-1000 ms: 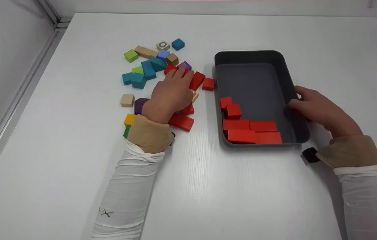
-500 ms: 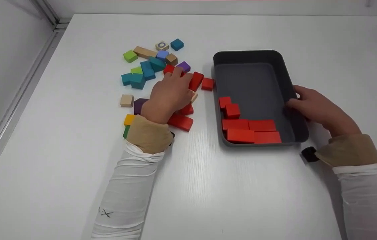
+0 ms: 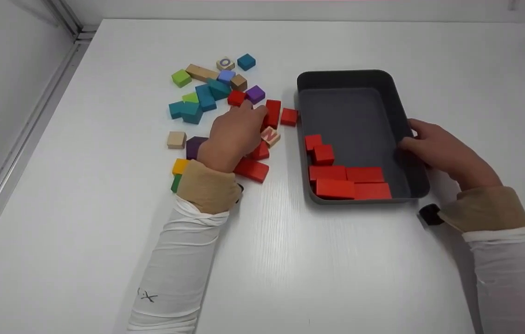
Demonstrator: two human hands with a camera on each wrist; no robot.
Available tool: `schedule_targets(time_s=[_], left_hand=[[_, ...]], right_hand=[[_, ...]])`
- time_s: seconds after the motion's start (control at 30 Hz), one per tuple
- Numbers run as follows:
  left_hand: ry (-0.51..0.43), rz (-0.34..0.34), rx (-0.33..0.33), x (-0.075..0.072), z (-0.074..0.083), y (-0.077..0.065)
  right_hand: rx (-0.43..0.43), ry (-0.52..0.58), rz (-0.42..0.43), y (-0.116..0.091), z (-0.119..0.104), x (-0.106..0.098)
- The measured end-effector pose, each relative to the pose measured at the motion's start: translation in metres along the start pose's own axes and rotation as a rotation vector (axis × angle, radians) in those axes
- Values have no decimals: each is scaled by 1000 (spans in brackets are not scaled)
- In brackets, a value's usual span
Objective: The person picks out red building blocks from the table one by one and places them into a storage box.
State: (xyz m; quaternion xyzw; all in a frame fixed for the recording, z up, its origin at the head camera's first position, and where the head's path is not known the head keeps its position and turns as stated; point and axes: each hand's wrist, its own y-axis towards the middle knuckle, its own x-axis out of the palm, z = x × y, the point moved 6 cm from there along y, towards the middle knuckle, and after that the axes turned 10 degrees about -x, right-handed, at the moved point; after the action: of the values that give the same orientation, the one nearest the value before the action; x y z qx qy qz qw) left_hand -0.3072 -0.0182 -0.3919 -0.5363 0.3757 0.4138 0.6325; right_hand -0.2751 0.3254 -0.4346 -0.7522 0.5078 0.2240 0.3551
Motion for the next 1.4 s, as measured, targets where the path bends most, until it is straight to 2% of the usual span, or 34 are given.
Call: schedule_targets(time_s=[0.1,0.27,0.77,1.07,1.27,1.4], left_hand=[[-24,-35,-11,1,-1,0],[-46,-53,-11,0,1,-1],[-5,-71,35,1,10,-6],[-32,-19,117,-3,22,-8],[-39,-2,148,-8,32,-16],[-41,32,191,-11,41,-21]], right_hand=[[4,-3,2,0,0,0],[1,-3,5,-2,1,0],[0,9,14,-4,2,0],[-4,7,7,-2,-1,-1],[-9,-1,4,-1,-2,-1],[-5,1,-4,-1,-1,-1]])
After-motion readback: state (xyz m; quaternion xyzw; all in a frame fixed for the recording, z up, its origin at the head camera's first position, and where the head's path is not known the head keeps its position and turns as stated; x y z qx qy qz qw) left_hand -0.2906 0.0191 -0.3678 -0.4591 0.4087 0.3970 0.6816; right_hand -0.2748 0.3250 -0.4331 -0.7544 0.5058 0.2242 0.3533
